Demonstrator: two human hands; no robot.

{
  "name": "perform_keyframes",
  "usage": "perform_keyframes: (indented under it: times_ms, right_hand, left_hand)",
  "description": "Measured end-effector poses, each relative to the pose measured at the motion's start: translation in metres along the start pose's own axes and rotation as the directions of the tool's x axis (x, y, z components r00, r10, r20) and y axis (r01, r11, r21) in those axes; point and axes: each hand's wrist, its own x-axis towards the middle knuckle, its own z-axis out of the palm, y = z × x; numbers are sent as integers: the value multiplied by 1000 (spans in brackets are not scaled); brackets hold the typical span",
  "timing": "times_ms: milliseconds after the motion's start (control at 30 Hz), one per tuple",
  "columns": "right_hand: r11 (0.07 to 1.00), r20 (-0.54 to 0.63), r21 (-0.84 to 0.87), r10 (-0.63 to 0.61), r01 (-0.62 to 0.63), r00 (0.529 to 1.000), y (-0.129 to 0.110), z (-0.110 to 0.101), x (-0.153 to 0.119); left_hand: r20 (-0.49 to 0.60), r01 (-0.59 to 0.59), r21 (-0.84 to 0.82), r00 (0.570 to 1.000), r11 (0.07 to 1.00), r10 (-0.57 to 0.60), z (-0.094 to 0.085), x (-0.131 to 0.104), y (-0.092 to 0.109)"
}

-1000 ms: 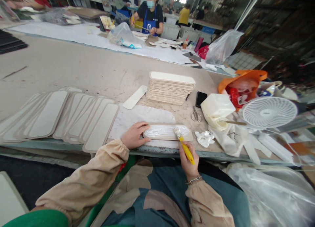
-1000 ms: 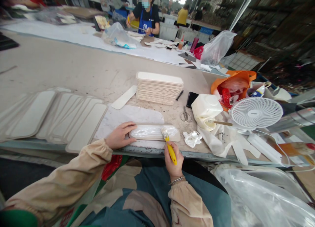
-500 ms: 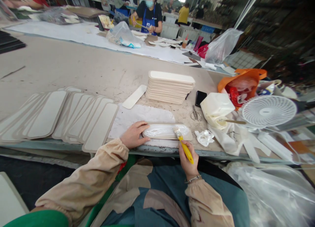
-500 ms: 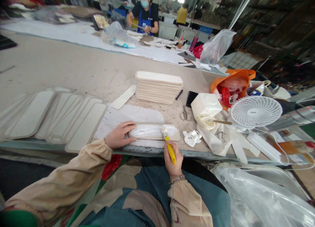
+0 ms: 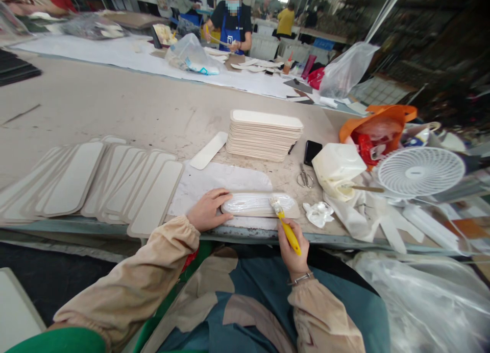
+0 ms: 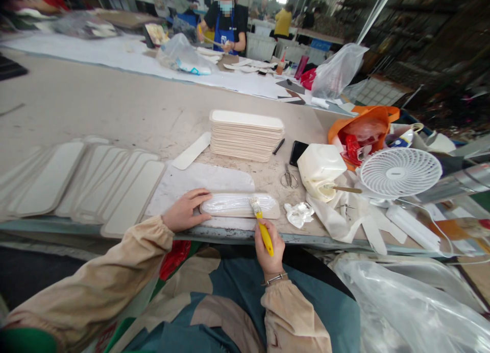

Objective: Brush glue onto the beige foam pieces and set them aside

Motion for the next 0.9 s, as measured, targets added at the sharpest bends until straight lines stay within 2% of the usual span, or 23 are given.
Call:
perform_keyframes:
  times_ms: [900]
  right_hand:
    - [999, -24, -41, -19, 18, 1000, -1, 1, -1]
  left_hand:
    - [-6, -8, -18, 1000, 1000, 8, 1, -1, 0]
